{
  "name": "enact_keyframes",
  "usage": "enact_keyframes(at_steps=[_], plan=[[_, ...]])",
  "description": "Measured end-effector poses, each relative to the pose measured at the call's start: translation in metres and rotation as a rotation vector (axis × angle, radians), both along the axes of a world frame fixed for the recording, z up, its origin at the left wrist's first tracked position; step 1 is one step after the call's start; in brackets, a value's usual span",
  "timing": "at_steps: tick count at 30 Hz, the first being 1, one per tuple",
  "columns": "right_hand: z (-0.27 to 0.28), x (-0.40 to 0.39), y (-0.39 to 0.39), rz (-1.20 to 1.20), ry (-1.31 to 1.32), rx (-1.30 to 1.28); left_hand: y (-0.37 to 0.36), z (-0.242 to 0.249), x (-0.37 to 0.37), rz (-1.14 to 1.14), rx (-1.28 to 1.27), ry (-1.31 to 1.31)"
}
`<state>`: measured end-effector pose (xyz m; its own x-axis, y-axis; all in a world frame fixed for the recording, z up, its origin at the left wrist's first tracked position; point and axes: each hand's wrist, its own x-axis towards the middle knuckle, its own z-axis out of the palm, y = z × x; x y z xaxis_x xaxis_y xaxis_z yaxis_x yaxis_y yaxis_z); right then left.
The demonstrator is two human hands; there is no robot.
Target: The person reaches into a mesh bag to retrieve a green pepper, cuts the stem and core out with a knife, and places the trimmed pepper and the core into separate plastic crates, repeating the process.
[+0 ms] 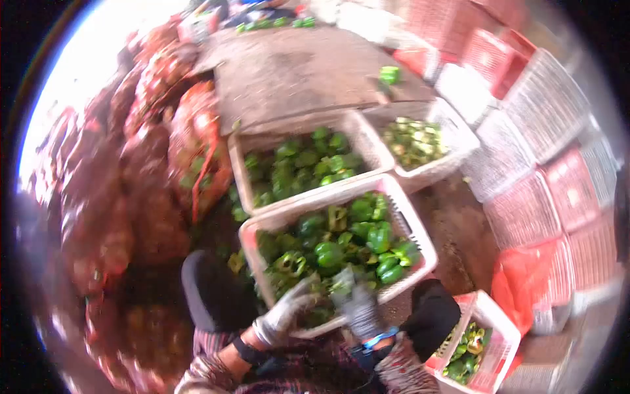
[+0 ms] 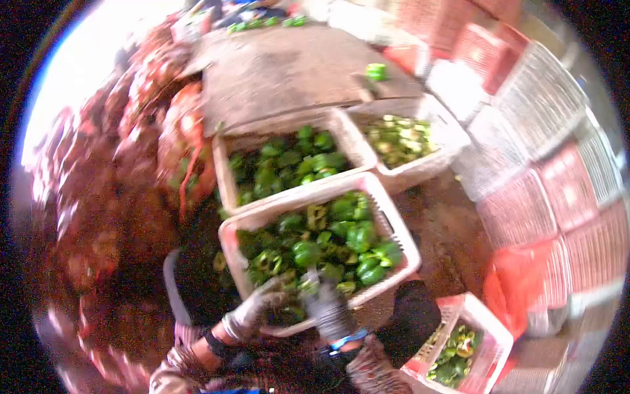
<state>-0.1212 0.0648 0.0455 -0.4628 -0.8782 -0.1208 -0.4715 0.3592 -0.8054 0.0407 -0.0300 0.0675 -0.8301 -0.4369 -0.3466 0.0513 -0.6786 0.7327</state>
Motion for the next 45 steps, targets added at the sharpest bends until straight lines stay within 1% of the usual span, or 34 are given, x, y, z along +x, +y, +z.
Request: enact_keyframes(at_steps=[1, 2, 3, 4, 6, 7, 9, 11, 13, 15, 16, 17, 18, 19, 21, 22, 25, 26, 27, 29, 30, 31, 33, 34, 35, 36, 37, 39, 40, 41, 42, 43, 44, 45], plan=[[-0.003, -0.028, -0.003, 0.032, 0.36, -0.147, -0.009, 0.009, 0.013, 0.082, -0.143, -0.135], [0.021, -0.058, -0.025, 0.013, 0.398, -0.145, -0.025, 0.019, 0.032, 0.216, -0.163, -0.083], [0.045, -0.089, -0.048, -0.006, 0.435, -0.142, -0.04, 0.025, 0.059, 0.364, -0.284, -0.099], [0.068, -0.126, -0.083, -0.062, 0.412, -0.185, -0.05, 0.033, 0.088, 0.584, -0.271, -0.069], [0.097, -0.177, -0.136, -0.199, 0.24, -0.266, -0.069, 0.048, 0.146, 1.01, -0.313, -0.016], [0.103, -0.186, -0.15, -0.243, 0.169, -0.294, -0.076, 0.041, 0.176, 1.2, -0.288, -0.086], [0.101, -0.168, -0.136, -0.294, 0.035, -0.339, -0.079, 0.002, 0.238, 1.412, -0.268, -0.272], [0.083, -0.121, -0.098, -0.331, -0.096, -0.342, -0.072, -0.067, 0.291, 1.449, -0.335, -0.526], [0.06, -0.058, -0.06, -0.344, -0.259, -0.298, -0.045, -0.14, 0.313, 1.335, -0.294, -0.684], [0.035, 0.019, -0.031, -0.27, -0.495, -0.186, -0.006, -0.235, 0.318, 1.177, -0.227, -0.678], [0.049, 0.098, -0.053, -0.622, -0.387, -0.271, 0.006, -0.256, 0.314, 1.006, -0.221, -0.936], [0.055, 0.109, -0.033, -0.463, -0.518, 0.005, 0.013, -0.268, 0.305, 0.808, -0.214, -1.172], [0.059, 0.111, -0.008, -0.334, -0.66, 0.266, 0.01, -0.264, 0.298, 0.647, -0.416, -1.337], [0.063, 0.113, 0.017, -0.151, -0.758, 0.536, 0.004, -0.265, 0.292, 0.595, -0.514, -1.357], [0.047, 0.121, 0.036, -0.4, -0.609, 0.406, -0.014, -0.271, 0.281, 0.497, -0.717, -1.394], [0.042, 0.119, 0.042, -0.468, -0.56, 0.363, -0.025, -0.276, 0.276, 0.366, -0.745, -1.447], [0.037, 0.113, 0.038, -0.524, -0.473, 0.279, -0.062, -0.279, 0.253, 0.137, -0.622, -1.495], [0.035, 0.113, 0.035, -0.517, -0.46, 0.248, -0.066, -0.29, 0.247, 0.162, -0.717, -1.595], [0.034, 0.112, 0.034, -0.509, -0.451, 0.214, -0.072, -0.296, 0.247, 0.177, -0.653, -1.54], [0.03, 0.11, 0.033, -0.48, -0.443, 0.11, -0.087, -0.286, 0.246, 0.197, -0.533, -1.427], [0.026, 0.11, 0.035, -0.468, -0.456, 0.047, -0.085, -0.292, 0.242, 0.351, -0.461, -1.461], [0.02, 0.111, 0.039, -0.45, -0.484, -0.028, -0.084, -0.277, 0.245, 0.513, -0.342, -1.259], [0.024, 0.122, 0.033, -0.399, -0.54, -0.049, -0.083, -0.233, 0.26, 0.803, -0.116, -0.841], [0.062, 0.146, -0.004, -0.432, -0.5, 0.195, -0.079, -0.232, 0.265, 0.921, -0.022, -0.482], [0.065, 0.152, -0.016, -0.307, -0.502, 0.143, -0.077, -0.208, 0.266, 0.966, -0.098, -0.373], [0.069, 0.157, -0.028, -0.178, -0.5, 0.086, -0.073, -0.161, 0.263, 1.008, -0.176, -0.26], [0.086, 0.179, -0.051, -0.137, -0.58, -0.032, -0.069, -0.114, 0.261, 1.043, -0.255, -0.144], [0.069, 0.178, -0.055, 0.154, -0.531, -0.094, -0.068, -0.039, 0.252, 0.935, -0.284, 0.044], [0.077, 0.178, -0.056, 0.289, -0.399, -0.09, -0.067, -0.02, 0.241, 0.914, -0.324, 0.087], [0.087, 0.177, -0.059, 0.41, -0.258, -0.083, -0.065, -0.001, 0.228, 0.894, -0.416, 0.15], [0.096, 0.179, -0.061, 0.407, -0.195, -0.077, -0.064, 0.014, 0.213, 0.859, -0.443, 0.212], [0.104, 0.179, -0.062, 0.41, -0.139, -0.182, -0.061, 0.029, 0.196, 0.819, -0.462, 0.272], [0.107, 0.174, -0.059, 0.417, -0.047, -0.255, -0.052, 0.054, 0.174, 0.797, -0.464, 0.312], [0.107, 0.166, -0.056, 0.421, 0.048, -0.322, -0.052, 0.046, 0.161, 0.731, -0.616, 0.209]])
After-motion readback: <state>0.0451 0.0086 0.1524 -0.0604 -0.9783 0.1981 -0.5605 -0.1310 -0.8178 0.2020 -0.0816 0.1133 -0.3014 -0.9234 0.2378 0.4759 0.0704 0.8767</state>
